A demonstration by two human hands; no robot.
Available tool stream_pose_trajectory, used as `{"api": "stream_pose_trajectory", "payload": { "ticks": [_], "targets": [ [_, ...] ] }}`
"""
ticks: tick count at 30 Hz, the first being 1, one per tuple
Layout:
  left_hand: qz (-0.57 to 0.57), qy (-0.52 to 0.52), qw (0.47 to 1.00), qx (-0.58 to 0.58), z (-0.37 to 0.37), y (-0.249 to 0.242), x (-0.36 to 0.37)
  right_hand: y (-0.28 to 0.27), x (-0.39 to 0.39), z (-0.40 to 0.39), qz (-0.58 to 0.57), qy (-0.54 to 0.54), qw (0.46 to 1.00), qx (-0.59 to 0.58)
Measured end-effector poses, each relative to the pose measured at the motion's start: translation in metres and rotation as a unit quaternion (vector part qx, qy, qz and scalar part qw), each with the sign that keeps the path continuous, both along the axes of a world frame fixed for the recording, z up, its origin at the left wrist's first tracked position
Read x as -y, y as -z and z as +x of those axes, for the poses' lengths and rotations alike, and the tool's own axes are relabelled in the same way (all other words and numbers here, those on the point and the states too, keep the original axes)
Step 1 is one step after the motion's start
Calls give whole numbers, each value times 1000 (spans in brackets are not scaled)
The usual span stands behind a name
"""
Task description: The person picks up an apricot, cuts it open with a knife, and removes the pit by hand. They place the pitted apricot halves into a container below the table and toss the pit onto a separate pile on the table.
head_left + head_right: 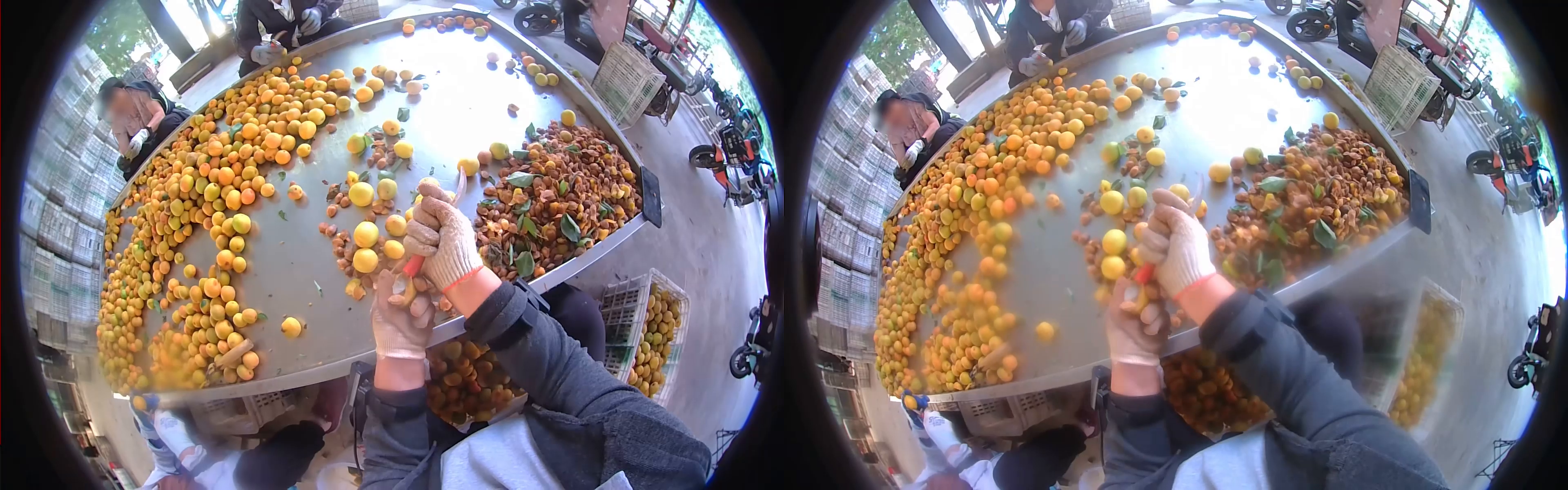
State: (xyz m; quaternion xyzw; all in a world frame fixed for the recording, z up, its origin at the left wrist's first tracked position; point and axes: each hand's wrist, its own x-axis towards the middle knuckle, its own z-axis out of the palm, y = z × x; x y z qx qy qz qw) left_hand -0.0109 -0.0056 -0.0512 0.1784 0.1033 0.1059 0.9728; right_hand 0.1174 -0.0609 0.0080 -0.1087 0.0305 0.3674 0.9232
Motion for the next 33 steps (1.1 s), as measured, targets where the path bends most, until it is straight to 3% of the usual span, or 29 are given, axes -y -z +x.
{"api": "stream_pose_trajectory", "payload": {
  "ticks": [1,2,3,4,5,6,8,9,10,12,14,16,18,20,21,26,28,29,30,31,32,33],
  "targets": [
    [-117,11,993,7,3,-1,-1,3,2,4,2,1,1000,2],
    [-115,11,993,8,6,-2,-1,6,4,9,-75,50,996,21],
    [-34,-100,989,-102,11,-14,1,2,5,10,-152,98,983,39],
    [48,-209,954,-209,14,-20,1,-3,14,12,-232,117,955,143],
    [51,-236,950,-199,12,2,-8,-6,17,8,-344,98,898,257],
    [52,-237,950,-198,12,-7,-7,-16,21,-1,-447,78,814,363],
    [62,-240,957,-150,14,-26,-1,-11,23,-9,-361,119,607,698],
    [62,-238,958,-149,15,-18,-2,-23,33,-13,-460,-92,530,706],
    [86,-214,960,-158,15,-2,-4,-18,36,-11,-463,-91,530,705],
    [111,-187,962,-167,15,-3,-1,-11,40,-6,-500,-115,398,761],
    [73,-181,968,-160,9,-12,2,-14,50,3,-579,-99,335,737],
    [82,-181,964,-177,7,-23,2,-4,62,14,-619,-12,369,693],
    [91,-176,961,-192,12,-21,4,-9,68,4,-605,-13,398,690],
    [118,-107,971,-177,15,-9,6,-5,70,-11,-477,-36,449,755],
    [103,-106,972,-184,16,-8,10,-4,70,-15,-508,-81,411,753],
    [208,-96,938,-259,12,-13,27,14,74,-16,-507,-70,427,745],
    [253,-105,925,-263,10,-25,32,23,76,-7,-500,-43,557,662],
    [265,-107,935,-211,6,-28,33,6,79,-2,-502,-78,686,521],
    [275,-109,942,-158,1,-30,34,7,77,6,-481,-41,754,446],
    [278,-107,941,-161,-8,-31,33,2,81,13,-493,-61,756,426],
    [446,38,880,-156,-19,-34,30,-6,86,18,-504,-79,759,405],
    [590,182,774,-142,-24,-38,26,-4,90,22,-527,-71,713,457]
  ]
}}
